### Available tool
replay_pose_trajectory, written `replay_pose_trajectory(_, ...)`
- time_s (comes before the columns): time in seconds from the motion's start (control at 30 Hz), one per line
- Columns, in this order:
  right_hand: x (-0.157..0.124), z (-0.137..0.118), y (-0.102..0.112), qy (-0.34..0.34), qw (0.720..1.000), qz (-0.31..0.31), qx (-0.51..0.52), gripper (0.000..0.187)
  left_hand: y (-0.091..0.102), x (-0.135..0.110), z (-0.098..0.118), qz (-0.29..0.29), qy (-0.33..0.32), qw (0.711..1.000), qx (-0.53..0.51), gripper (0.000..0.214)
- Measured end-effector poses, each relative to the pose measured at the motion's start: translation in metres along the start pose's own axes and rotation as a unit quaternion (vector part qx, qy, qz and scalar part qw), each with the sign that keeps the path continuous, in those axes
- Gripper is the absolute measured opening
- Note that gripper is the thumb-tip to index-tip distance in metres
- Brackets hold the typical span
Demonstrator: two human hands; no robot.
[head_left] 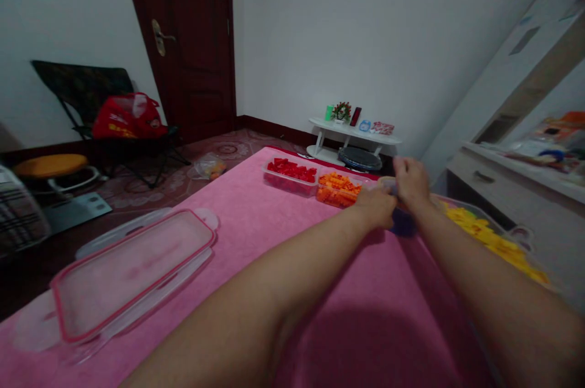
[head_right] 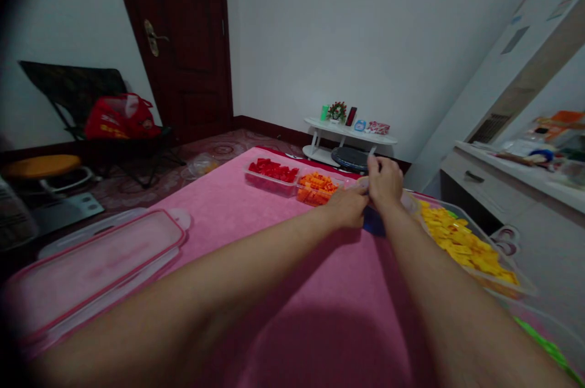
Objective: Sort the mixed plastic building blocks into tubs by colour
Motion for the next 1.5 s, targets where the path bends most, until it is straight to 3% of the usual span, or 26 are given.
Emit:
replay_pose_trajectory(0.07,-0.024,-0.033,0.027,-0.043,0.982,0.143,0.113,0.051,0.006,-0.015,-0.01,0.014,0.046,0.999,-0.022,0.067)
replay_pose_trajectory(0.1,-0.039,-0.052,0.035,-0.043,0.967,0.181,0.176,0.049,0.011,-0.027,-0.014,0.025,0.055,0.998,-0.027,0.07)
replay_pose_trajectory(0.17,-0.07,-0.087,0.042,-0.041,0.939,0.198,0.28,0.044,0.025,-0.062,-0.018,0.04,0.031,0.999,-0.008,0.062)
replay_pose_trajectory(0.23,-0.1,-0.113,0.037,-0.051,0.929,0.154,0.333,0.039,0.042,-0.107,-0.026,0.019,-0.006,1.0,0.009,0.049)
replay_pose_trajectory(0.3,-0.126,-0.131,0.021,-0.059,0.928,0.073,0.36,0.034,0.061,-0.16,-0.046,-0.037,0.001,0.999,0.007,0.035)
replay_pose_trajectory(0.33,-0.137,-0.137,0.012,-0.058,0.927,0.031,0.37,0.031,0.07,-0.187,-0.061,-0.072,0.032,0.997,0.006,0.032)
replay_pose_trajectory(0.4,-0.155,-0.148,-0.006,-0.049,0.92,-0.041,0.386,0.027,0.094,-0.244,-0.099,-0.112,0.153,0.981,0.043,0.026)
replay_pose_trajectory(0.5,-0.171,-0.162,-0.027,-0.03,0.905,-0.12,0.407,0.027,0.126,-0.322,-0.142,-0.126,0.321,0.929,0.131,0.027)
replay_pose_trajectory(0.57,-0.177,-0.17,-0.034,-0.02,0.898,-0.156,0.412,0.027,0.13,-0.36,-0.15,-0.157,0.373,0.904,0.141,0.027)
replay_pose_trajectory(0.63,-0.18,-0.177,-0.037,-0.008,0.894,-0.18,0.411,0.027,0.125,-0.382,-0.147,-0.172,0.399,0.892,0.126,0.028)
replay_pose_trajectory(0.7,-0.183,-0.183,-0.036,0.005,0.892,-0.195,0.408,0.026,0.118,-0.389,-0.138,-0.17,0.401,0.894,0.103,0.028)
replay_pose_trajectory(0.87,-0.188,-0.189,-0.031,0.036,0.893,-0.211,0.397,0.026,0.112,-0.379,-0.117,-0.15,0.373,0.91,0.096,0.028)
replay_pose_trajectory(1.03,-0.192,-0.194,-0.03,0.071,0.893,-0.229,0.38,0.028,0.11,-0.379,-0.122,-0.145,0.377,0.911,0.087,0.023)
replay_pose_trajectory(1.2,-0.194,-0.197,-0.029,0.098,0.896,-0.232,0.366,0.026,0.125,-0.37,-0.135,-0.136,0.388,0.91,0.054,0.013)
replay_pose_trajectory(1.3,-0.194,-0.199,-0.03,0.103,0.894,-0.23,0.37,0.022,0.141,-0.353,-0.13,-0.12,0.377,0.918,-0.023,0.011)
replay_pose_trajectory(1.4,-0.195,-0.203,-0.035,0.062,0.866,-0.257,0.424,0.024,0.152,-0.329,-0.113,-0.104,0.359,0.912,-0.17,0.007)
replay_pose_trajectory(1.5,-0.2,-0.211,-0.039,-0.047,0.774,-0.322,0.544,0.054,0.151,-0.3,-0.091,-0.085,0.335,0.853,-0.391,0.005)
Point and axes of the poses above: each hand's wrist, its own x-axis towards the middle knuckle, its own y-axis out of the back of the hand, z = x × y, the point moved 8 cm from there along x, towards the middle knuckle, and after that the axes turned 2 degrees about y, right-handed, at the moved point
